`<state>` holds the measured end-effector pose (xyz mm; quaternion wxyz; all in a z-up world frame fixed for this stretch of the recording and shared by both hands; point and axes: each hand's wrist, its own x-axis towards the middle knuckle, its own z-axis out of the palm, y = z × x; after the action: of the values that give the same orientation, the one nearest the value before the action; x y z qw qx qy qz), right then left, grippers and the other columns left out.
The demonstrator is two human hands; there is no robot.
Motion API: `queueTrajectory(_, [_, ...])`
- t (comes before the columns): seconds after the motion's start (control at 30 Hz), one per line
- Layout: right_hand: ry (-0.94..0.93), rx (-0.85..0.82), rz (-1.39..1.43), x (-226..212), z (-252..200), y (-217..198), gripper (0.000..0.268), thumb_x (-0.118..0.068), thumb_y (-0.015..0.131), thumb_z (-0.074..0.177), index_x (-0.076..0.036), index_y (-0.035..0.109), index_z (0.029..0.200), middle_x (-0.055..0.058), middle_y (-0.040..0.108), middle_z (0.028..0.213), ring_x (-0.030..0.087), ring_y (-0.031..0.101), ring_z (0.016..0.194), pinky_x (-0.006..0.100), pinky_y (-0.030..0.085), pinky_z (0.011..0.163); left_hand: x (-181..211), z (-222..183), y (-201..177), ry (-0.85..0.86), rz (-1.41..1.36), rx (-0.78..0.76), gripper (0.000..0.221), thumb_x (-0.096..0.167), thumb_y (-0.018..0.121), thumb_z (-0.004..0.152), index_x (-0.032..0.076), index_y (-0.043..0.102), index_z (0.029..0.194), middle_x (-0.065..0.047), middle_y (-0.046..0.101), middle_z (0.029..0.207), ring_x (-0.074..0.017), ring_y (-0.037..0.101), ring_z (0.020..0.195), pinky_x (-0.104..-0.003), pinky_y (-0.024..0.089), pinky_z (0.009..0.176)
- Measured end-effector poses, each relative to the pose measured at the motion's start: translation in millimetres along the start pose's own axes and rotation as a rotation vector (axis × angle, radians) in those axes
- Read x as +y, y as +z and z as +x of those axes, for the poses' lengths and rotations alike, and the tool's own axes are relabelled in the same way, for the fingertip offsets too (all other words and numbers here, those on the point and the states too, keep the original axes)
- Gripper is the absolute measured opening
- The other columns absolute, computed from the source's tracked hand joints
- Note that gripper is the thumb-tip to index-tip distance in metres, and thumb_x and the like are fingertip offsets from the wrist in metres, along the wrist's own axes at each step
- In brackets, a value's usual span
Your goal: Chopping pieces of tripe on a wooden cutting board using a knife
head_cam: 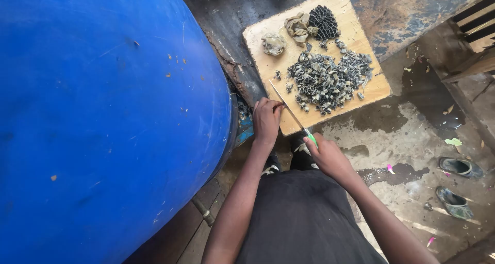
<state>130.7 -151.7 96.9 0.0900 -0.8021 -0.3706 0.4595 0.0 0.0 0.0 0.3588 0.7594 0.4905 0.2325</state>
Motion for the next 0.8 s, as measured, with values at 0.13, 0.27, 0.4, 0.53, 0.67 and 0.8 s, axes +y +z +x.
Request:
queueTrajectory(0.13, [-0.002,-0.014,-0.047,4.6,3.1,3.4,0.048,-0.051,0.038,0.104,-0.007,0.058,0.104,0.034,0.070,0.094,0.054,0.067,0.103,0.062,0.052,0.089,-2.0,2.1,3.5,-0.009,0.012,0.001,0.008,0.015,0.077,0.087,0.012,0.078,0.095,-0.005,0.064,0.087,-0.0287,0.067,0.089,-0.038,0.053,0.088])
queueTrajectory(0.27, [0.014,0.001,-0.150,5.7,-20.0,3.9,0.045,-0.048,0.038,0.106,-0.008,0.059,0.109,0.035,0.071,0.094,0.052,0.069,0.103,0.062,0.053,0.090,-3.9,2.5,8.3,0.003,0.052,0.036,0.009,0.013,0.076,0.087,0.010,0.077,0.095,-0.009,0.063,0.088,-0.0314,0.065,0.090,-0.041,0.052,0.086])
queueTrajectory(0.4, [0.085,0.012,-0.148,50.1,-26.6,12.0,0.045,-0.051,0.041,0.104,-0.011,0.058,0.115,0.031,0.073,0.092,0.052,0.071,0.101,0.060,0.054,0.090,-11.0,4.6,17.0,0.004,0.063,0.069,0.008,0.018,0.075,0.088,0.012,0.076,0.095,-0.006,0.061,0.087,-0.0293,0.064,0.090,-0.039,0.052,0.085])
queueTrajectory(0.53, [0.102,0.045,-0.042,59.9,-20.4,9.6,0.050,-0.056,0.038,0.104,-0.012,0.061,0.107,0.030,0.072,0.086,0.051,0.070,0.099,0.060,0.053,0.087,-7.0,5.1,17.8,0.043,0.076,0.064,0.007,0.018,0.073,0.092,0.013,0.076,0.097,-0.005,0.062,0.090,-0.0277,0.064,0.092,-0.038,0.052,0.085])
queueTrajectory(0.67, [0.036,0.152,0.164,59.5,-17.2,18.3,0.043,-0.047,0.043,0.107,-0.009,0.060,0.096,0.028,0.067,0.075,0.049,0.068,0.087,0.057,0.051,0.080,-2.7,19.7,27.8,0.122,0.043,0.030,0.011,0.017,0.067,0.098,0.015,0.076,0.104,-0.004,0.063,0.092,-0.0265,0.065,0.097,-0.036,0.054,0.082])
queueTrajectory(0.8, [0.001,0.279,0.317,64.3,-18.6,19.8,0.041,-0.039,0.046,0.110,-0.008,0.058,0.086,0.017,0.062,0.059,0.035,0.064,0.064,0.048,0.050,0.067,7.9,41.8,42.4,0.220,0.151,-0.109,0.019,0.033,0.067,0.100,0.017,0.075,0.107,0.000,0.058,0.095,-0.0204,0.061,0.100,-0.031,0.054,0.084])
